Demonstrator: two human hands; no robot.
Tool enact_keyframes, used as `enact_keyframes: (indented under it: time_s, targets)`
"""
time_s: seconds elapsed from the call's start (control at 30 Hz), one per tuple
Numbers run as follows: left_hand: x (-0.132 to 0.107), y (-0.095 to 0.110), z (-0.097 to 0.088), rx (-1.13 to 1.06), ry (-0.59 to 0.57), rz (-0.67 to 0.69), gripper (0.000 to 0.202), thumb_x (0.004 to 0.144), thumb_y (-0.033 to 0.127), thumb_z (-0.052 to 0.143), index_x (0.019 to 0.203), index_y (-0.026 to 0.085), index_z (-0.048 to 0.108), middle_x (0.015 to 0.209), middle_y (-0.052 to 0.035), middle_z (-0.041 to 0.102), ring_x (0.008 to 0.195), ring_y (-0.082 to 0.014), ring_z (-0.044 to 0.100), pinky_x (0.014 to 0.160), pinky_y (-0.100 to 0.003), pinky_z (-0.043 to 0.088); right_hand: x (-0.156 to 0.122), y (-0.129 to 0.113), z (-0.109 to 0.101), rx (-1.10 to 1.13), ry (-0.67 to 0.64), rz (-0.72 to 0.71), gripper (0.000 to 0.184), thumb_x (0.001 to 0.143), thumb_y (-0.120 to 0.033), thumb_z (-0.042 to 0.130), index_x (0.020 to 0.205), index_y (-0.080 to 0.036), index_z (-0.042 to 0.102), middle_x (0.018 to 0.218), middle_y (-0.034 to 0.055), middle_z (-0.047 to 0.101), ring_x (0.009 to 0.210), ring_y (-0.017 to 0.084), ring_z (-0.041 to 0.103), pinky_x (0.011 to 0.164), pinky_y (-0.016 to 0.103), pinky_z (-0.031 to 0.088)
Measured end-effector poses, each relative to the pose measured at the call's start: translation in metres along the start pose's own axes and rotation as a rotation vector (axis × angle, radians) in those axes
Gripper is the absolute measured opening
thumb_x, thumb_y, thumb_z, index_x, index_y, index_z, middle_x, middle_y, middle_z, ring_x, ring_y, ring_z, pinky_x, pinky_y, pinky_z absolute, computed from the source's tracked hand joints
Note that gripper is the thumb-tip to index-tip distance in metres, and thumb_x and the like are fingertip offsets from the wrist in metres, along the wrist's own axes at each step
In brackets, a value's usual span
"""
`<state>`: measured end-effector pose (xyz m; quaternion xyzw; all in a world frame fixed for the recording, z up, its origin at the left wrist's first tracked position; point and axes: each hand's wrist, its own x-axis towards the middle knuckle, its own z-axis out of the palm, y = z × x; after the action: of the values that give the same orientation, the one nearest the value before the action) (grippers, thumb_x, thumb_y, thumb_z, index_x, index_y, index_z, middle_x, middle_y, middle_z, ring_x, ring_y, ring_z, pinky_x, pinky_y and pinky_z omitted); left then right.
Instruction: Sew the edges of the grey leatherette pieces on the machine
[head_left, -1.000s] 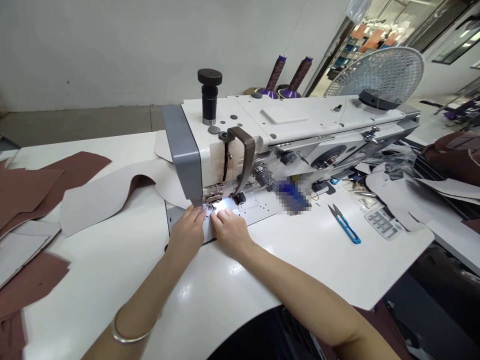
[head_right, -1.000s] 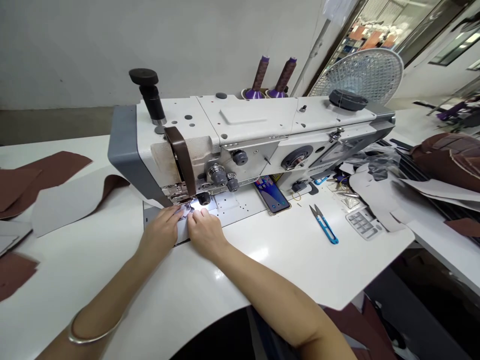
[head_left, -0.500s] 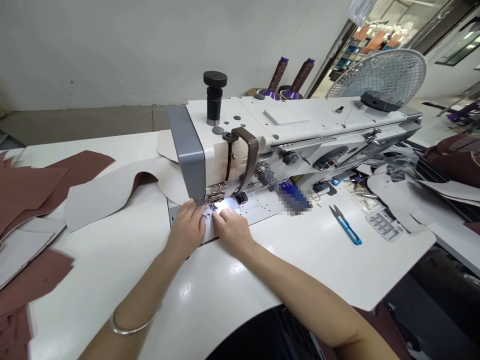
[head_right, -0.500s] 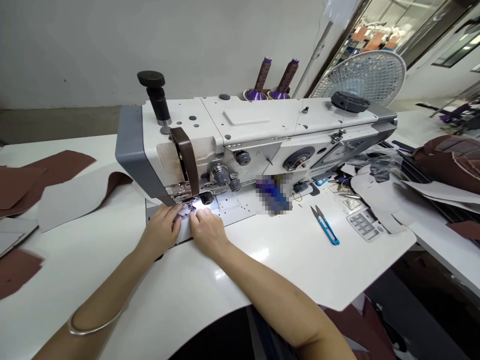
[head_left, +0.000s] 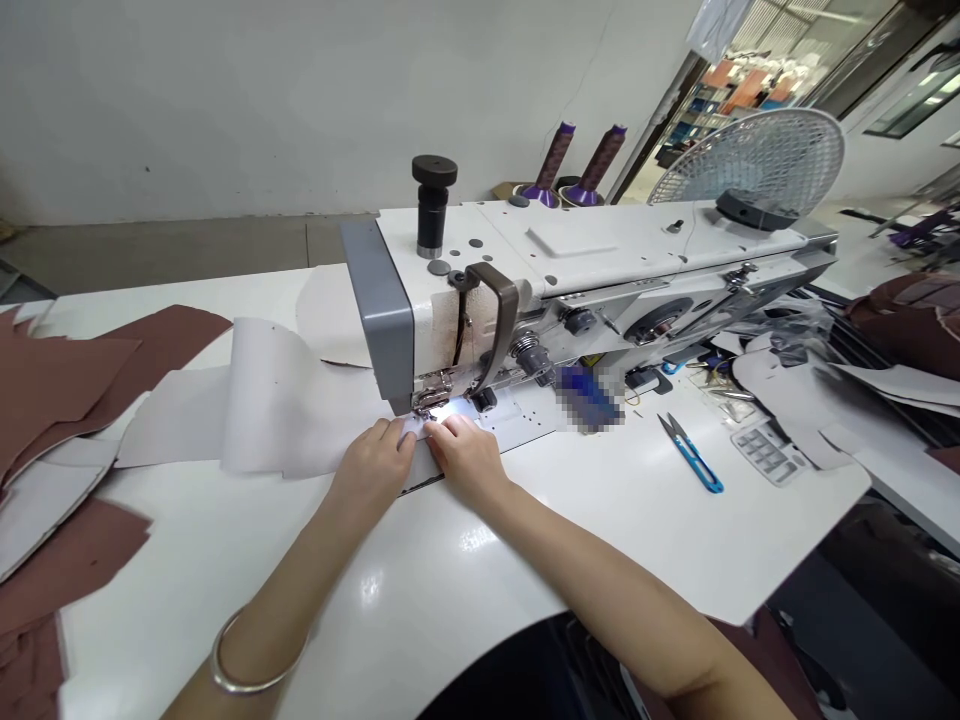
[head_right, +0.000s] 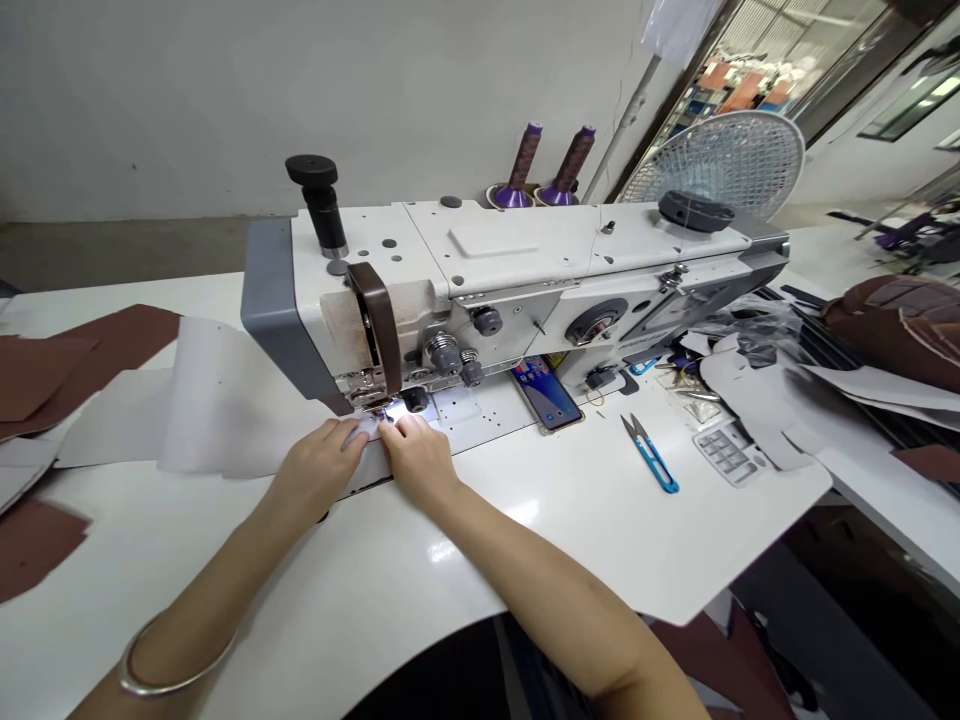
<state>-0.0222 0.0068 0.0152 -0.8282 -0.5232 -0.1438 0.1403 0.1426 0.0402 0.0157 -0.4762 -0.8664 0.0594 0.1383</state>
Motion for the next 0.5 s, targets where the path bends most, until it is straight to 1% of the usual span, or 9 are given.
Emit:
enact_keyframes:
  time_s: [0.03,0.13,0.23,0.33,0.43,0.5]
  targets:
    - [0.000,0.001,0.002,-0.005,0.016,-0.019,0.027,0.084,0.003,0.037,0.086,0.014,0.061,0.094,-0.0123,0.063,0.083,-0.0218,0.055,0.073,-0.035,0.047,0.001,0.001,0.000,0.031,0.004,0.011,0.019,0.095,-0.025,0.044,0.094,-0.025,0.063,0.082,0.0016,0.058,0.076,0.014,0.047,0.054,0.025,0.022]
    - [0.002,0.002,0.010,-0.062,0.104,-0.099,0.018,0.087,0.013,0.044,0.081,0.015,0.060,0.091,-0.0106,0.063,0.082,-0.0223,0.053,0.071,-0.035,0.046,0.006,0.003,-0.001,0.162,0.013,0.073,0.022,0.095,-0.029,0.045,0.089,-0.025,0.066,0.083,0.0004,0.061,0.076,0.012,0.050,0.056,0.023,0.026]
    - [0.004,-0.001,0.014,-0.186,0.171,-0.163,0.017,0.090,0.017,0.044,0.088,0.016,0.062,0.084,-0.0077,0.062,0.080,-0.0204,0.052,0.071,-0.033,0.046,0.012,0.004,-0.002,0.298,0.006,0.141,0.016,0.092,-0.026,0.051,0.088,-0.024,0.066,0.085,-0.0010,0.065,0.078,0.012,0.055,0.061,0.022,0.032]
    - [0.003,-0.002,0.016,-0.270,0.165,-0.167,0.022,0.089,0.013,0.043,0.099,0.017,0.062,0.085,-0.0062,0.061,0.080,-0.0190,0.050,0.072,-0.031,0.045,0.016,0.004,-0.004,0.331,-0.006,0.192,0.012,0.088,-0.024,0.054,0.087,-0.024,0.066,0.083,-0.0017,0.066,0.076,0.013,0.056,0.062,0.022,0.033]
    - [0.002,-0.003,0.018,-0.282,0.116,-0.163,0.029,0.087,0.010,0.042,0.100,0.021,0.065,0.085,-0.0056,0.060,0.080,-0.0191,0.049,0.071,-0.030,0.044,0.016,0.002,-0.004,0.273,-0.019,0.222,0.009,0.086,-0.025,0.055,0.082,-0.022,0.063,0.077,-0.0022,0.064,0.071,0.013,0.055,0.059,0.023,0.030]
    - [0.001,-0.003,0.021,-0.282,0.087,-0.175,0.032,0.087,0.010,0.041,0.100,0.023,0.066,0.084,-0.0051,0.060,0.079,-0.0191,0.049,0.069,-0.030,0.043,0.013,0.000,-0.004,0.201,-0.013,0.213,0.011,0.087,-0.024,0.053,0.081,-0.021,0.061,0.076,-0.0012,0.063,0.070,0.013,0.053,0.058,0.023,0.029]
